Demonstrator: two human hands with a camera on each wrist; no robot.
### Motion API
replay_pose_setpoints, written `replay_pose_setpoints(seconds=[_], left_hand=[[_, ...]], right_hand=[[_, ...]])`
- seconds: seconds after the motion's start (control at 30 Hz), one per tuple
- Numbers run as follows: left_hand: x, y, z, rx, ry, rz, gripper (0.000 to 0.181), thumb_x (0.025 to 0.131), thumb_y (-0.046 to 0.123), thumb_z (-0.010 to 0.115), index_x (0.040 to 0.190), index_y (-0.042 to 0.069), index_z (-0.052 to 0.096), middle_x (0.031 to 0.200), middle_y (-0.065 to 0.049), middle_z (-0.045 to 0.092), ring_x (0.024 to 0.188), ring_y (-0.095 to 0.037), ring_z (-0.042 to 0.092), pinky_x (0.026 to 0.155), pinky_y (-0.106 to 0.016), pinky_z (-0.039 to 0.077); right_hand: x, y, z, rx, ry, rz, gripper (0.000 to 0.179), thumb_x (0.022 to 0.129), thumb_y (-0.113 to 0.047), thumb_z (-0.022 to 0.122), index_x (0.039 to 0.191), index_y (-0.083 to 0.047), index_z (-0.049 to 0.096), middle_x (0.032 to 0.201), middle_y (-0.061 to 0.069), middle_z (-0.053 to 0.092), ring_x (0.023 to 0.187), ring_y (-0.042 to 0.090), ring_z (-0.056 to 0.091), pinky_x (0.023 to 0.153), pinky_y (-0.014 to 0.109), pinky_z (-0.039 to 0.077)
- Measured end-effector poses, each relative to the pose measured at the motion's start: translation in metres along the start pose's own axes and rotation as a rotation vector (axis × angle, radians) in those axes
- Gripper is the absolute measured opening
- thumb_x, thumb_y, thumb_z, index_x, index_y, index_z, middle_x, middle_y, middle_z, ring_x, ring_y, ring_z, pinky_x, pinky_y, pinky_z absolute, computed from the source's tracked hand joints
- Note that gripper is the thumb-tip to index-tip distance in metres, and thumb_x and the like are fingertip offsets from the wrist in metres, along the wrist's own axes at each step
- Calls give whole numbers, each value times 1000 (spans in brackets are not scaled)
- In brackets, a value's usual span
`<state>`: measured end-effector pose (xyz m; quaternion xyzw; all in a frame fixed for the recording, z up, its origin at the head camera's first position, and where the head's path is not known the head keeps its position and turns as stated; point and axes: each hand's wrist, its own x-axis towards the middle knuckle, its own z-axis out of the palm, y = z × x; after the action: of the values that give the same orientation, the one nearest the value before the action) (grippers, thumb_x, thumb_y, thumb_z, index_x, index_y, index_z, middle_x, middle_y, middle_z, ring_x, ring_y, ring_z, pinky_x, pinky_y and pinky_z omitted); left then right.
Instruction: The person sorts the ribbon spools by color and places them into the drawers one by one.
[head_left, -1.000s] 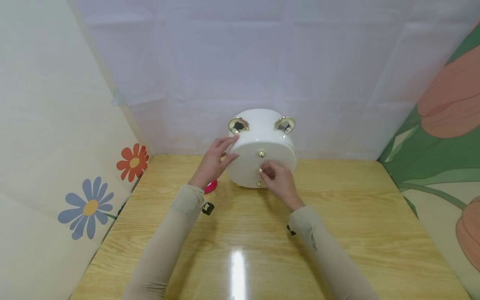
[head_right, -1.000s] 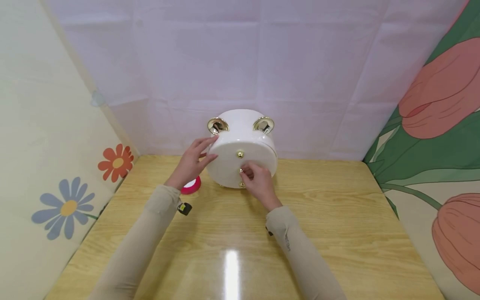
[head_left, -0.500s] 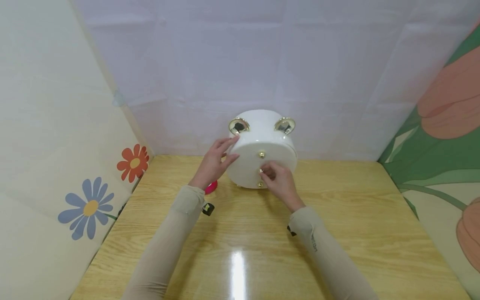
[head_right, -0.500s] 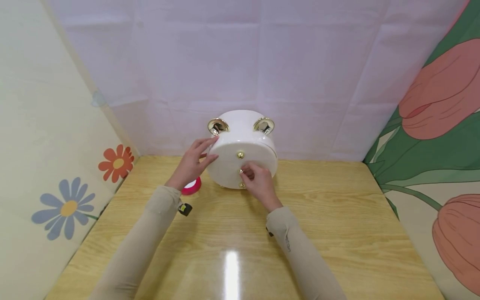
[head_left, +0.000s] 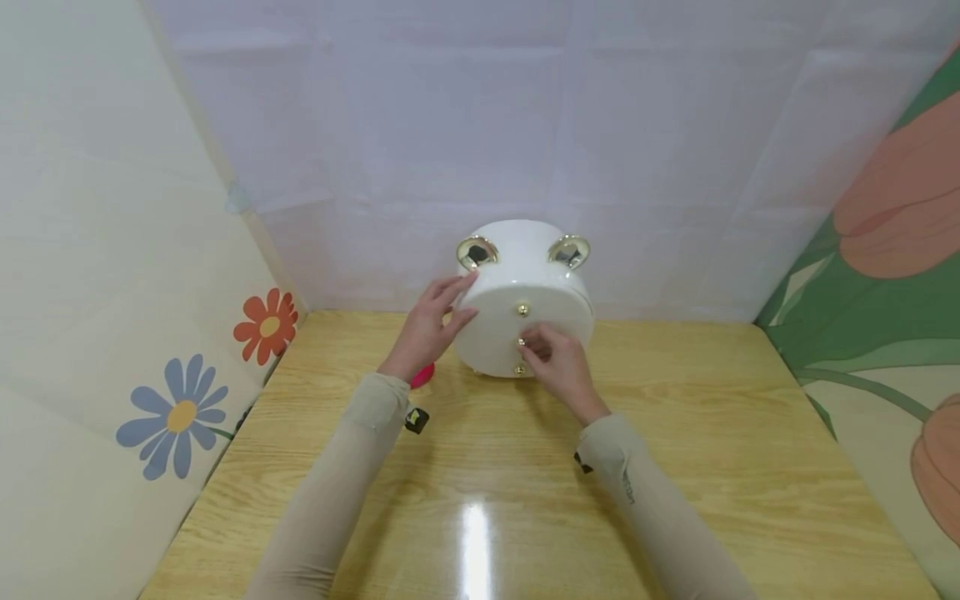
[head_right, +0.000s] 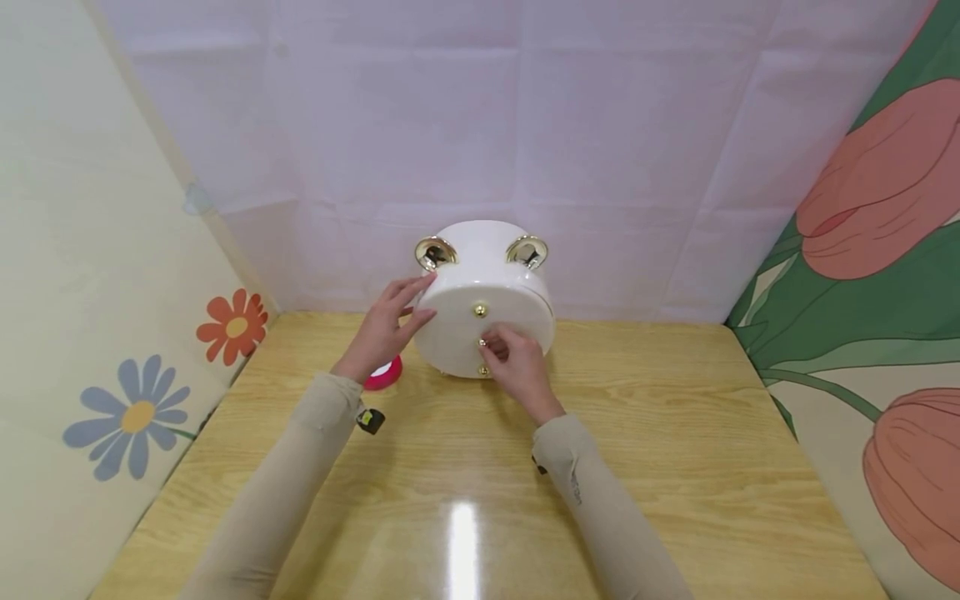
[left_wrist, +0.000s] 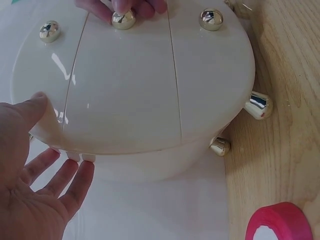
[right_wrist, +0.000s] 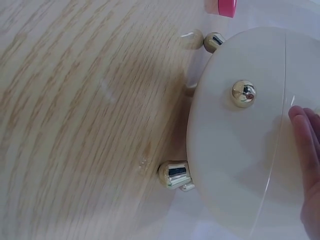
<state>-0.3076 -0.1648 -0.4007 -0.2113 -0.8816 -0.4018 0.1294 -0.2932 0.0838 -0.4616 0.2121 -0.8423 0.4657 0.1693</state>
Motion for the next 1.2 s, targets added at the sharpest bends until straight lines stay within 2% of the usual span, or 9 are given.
replay_pose_setpoints(seconds=[0.27, 0.43, 0.57, 0.63, 0.73, 1.0, 1.2], left_hand=[[0, 2, -1, -7, -8, -20, 60, 103, 35, 64, 158, 40, 40, 159, -11, 41, 131, -40, 59, 104, -55, 56], [0, 1, -2, 3, -8, -29, 60, 103, 36, 63, 158, 41, 39, 159, -10, 40, 130, -40, 59, 103, -54, 56], [0, -1, -4, 8, -4, -29, 61, 103, 36, 64, 158, 43, 39, 159, -9, 41, 132, -38, 58, 106, -50, 55], [0, -1, -3, 5, -6, -27, 61, 103, 35, 64, 158, 43, 39, 159, -9, 40, 133, -37, 57, 106, -51, 55], [0, -1, -2, -6, -14, -31, 61, 103, 35, 63, 158, 43, 38, 159, -10, 39, 132, -39, 57, 105, -53, 55], [-1, 1, -1, -15, -21, -36, 61, 103, 36, 63, 158, 43, 38, 160, -9, 39, 130, -41, 59, 102, -55, 57], [-1, 1, -1, -26, -17, -26, 60, 103, 35, 63, 158, 43, 39, 159, -8, 40, 132, -39, 57, 103, -54, 56]], right_hand=[[-6, 7, -7, 14, -51, -5, 26, 94, -13, 77, 119, -12, 68, 107, 7, 77, 91, 20, 75, 80, 31, 64], [-12, 17, -14, -11, -80, 24, 22, 94, -10, 76, 114, -10, 69, 103, 9, 76, 90, 22, 74, 80, 34, 64], [-14, 23, -12, -22, -184, 60, 18, 93, -8, 76, 110, -5, 72, 102, 12, 76, 91, 25, 74, 82, 37, 64], [-16, 25, -9, -8, -244, 89, 21, 93, -6, 75, 113, -2, 72, 105, 14, 76, 94, 27, 74, 85, 38, 64], [-17, 27, -4, 12, -292, 113, 27, 91, -4, 76, 118, 0, 70, 108, 15, 75, 98, 29, 73, 87, 38, 64], [-19, 25, 4, -25, -332, 121, 30, 92, -4, 76, 121, -4, 70, 115, 11, 74, 103, 24, 72, 92, 36, 62], [-20, 23, 9, -15, -343, 100, 33, 91, -1, 75, 123, 0, 68, 119, 16, 72, 104, 30, 72, 96, 41, 61]])
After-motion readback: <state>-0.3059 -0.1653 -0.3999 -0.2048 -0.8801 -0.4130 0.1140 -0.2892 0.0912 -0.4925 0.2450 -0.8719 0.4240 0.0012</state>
